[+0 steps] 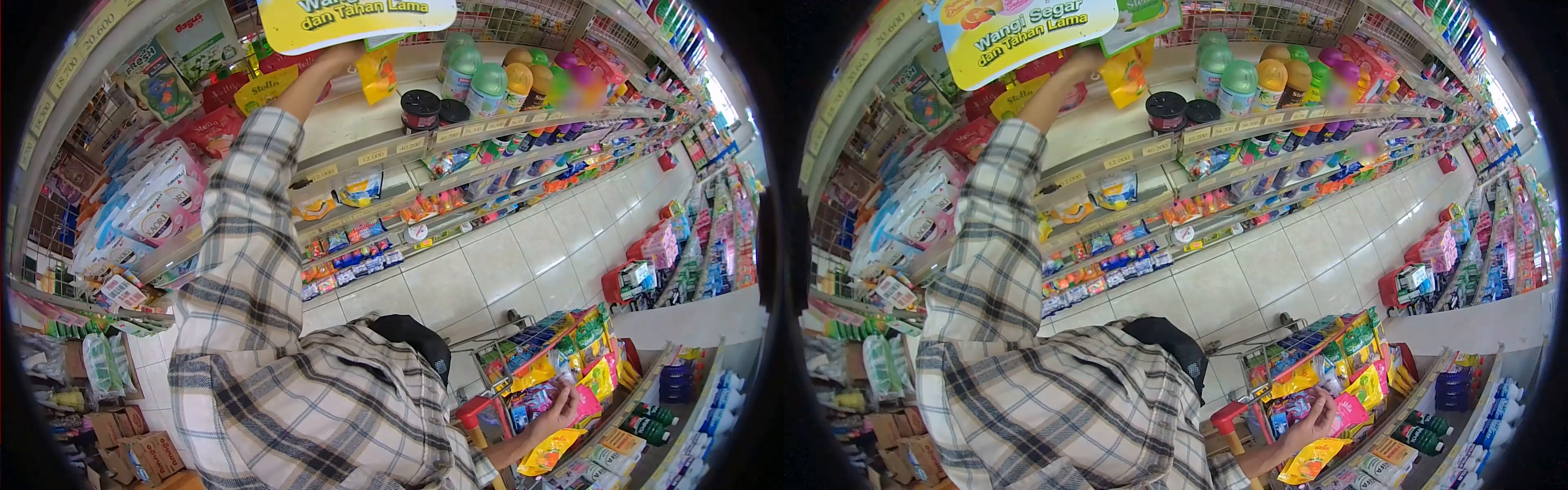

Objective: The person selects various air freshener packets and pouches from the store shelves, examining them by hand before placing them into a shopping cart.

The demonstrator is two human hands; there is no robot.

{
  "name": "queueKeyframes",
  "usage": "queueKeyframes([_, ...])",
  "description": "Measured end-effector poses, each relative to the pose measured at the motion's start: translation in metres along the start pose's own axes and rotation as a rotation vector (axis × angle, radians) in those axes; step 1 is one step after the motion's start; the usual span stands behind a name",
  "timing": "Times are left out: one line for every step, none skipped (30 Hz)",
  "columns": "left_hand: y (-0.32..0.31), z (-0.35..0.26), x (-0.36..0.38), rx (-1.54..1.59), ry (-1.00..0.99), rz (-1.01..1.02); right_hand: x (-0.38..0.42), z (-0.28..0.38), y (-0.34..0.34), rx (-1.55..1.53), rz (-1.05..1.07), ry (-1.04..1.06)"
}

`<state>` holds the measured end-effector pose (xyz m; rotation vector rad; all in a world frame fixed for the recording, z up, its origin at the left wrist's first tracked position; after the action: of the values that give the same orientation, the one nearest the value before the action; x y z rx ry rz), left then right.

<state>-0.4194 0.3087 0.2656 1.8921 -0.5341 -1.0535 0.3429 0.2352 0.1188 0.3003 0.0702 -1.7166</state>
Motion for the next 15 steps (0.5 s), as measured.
queueKeyframes([0.006, -0.005, 0.011, 0.025, 0.011, 0.000, -0.002, -0.001, 0.000, -0.018, 0.006, 0.010])
queueKeyframes([0.014, -0.003, 0.025, 0.049, 0.073, 0.022, -0.002, -0.003, 0.000, -0.034, 0.008, 0.017])
queueKeyframes([0.024, -0.001, 0.038, 0.074, 0.127, 0.045, -0.002, -0.005, 0.001, -0.049, 0.002, 0.023])
queueKeyframes([0.031, 0.004, 0.052, 0.031, 0.179, 0.135, -0.003, -0.008, 0.000, -0.061, 0.034, 0.025])
queueKeyframes([0.032, 0.023, 0.062, -0.035, 0.054, -0.066, -0.006, -0.011, 0.003, -0.067, 0.046, 0.020])
queueKeyframes([0.050, 0.019, 0.086, -0.064, -0.036, -0.208, -0.005, -0.009, 0.006, -0.064, 0.035, 0.010])
queueKeyframes([0.063, 0.020, 0.105, -0.026, -0.062, -0.189, -0.004, -0.007, 0.003, -0.075, 0.076, 0.012])
queueKeyframes([0.085, -0.004, 0.134, 0.026, 0.032, -0.216, -0.007, -0.002, -0.003, -0.083, 0.101, 0.012])
queueKeyframes([0.097, -0.010, 0.152, -0.018, 0.063, -0.174, -0.006, -0.005, -0.011, -0.187, 0.107, -0.074])
queueKeyframes([0.104, -0.011, 0.169, 0.017, 0.071, -0.146, -0.005, -0.005, -0.023, -0.287, 0.154, -0.108])
queueKeyframes([0.106, -0.008, 0.184, 0.091, 0.139, -0.164, -0.003, 0.002, -0.038, -0.372, 0.268, -0.166])
queueKeyframes([0.119, -0.036, 0.205, -0.044, 0.033, -0.275, 0.005, -0.005, -0.050, -0.387, 0.260, -0.192])
queueKeyframes([0.122, -0.054, 0.222, 0.036, 0.079, -0.223, 0.009, -0.008, -0.065, -0.326, 0.356, -0.175])
queueKeyframes([0.124, -0.076, 0.238, 0.066, 0.014, -0.176, 0.017, -0.007, -0.082, -0.362, 0.438, -0.157])
queueKeyframes([0.115, -0.087, 0.249, 0.142, -0.016, -0.106, 0.026, -0.006, -0.098, -0.330, 0.510, -0.101])
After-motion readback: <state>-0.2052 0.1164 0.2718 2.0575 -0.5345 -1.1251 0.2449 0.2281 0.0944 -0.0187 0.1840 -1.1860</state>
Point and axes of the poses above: each hand's wrist, its own x-axis away from the middle knuckle, its own y-axis out of the back of the hand, z = x × y, the point moved 5 cm from there along -x, towards the middle knuckle, and after that the axes turned 9 degrees about -x, right-handed, at the moved point
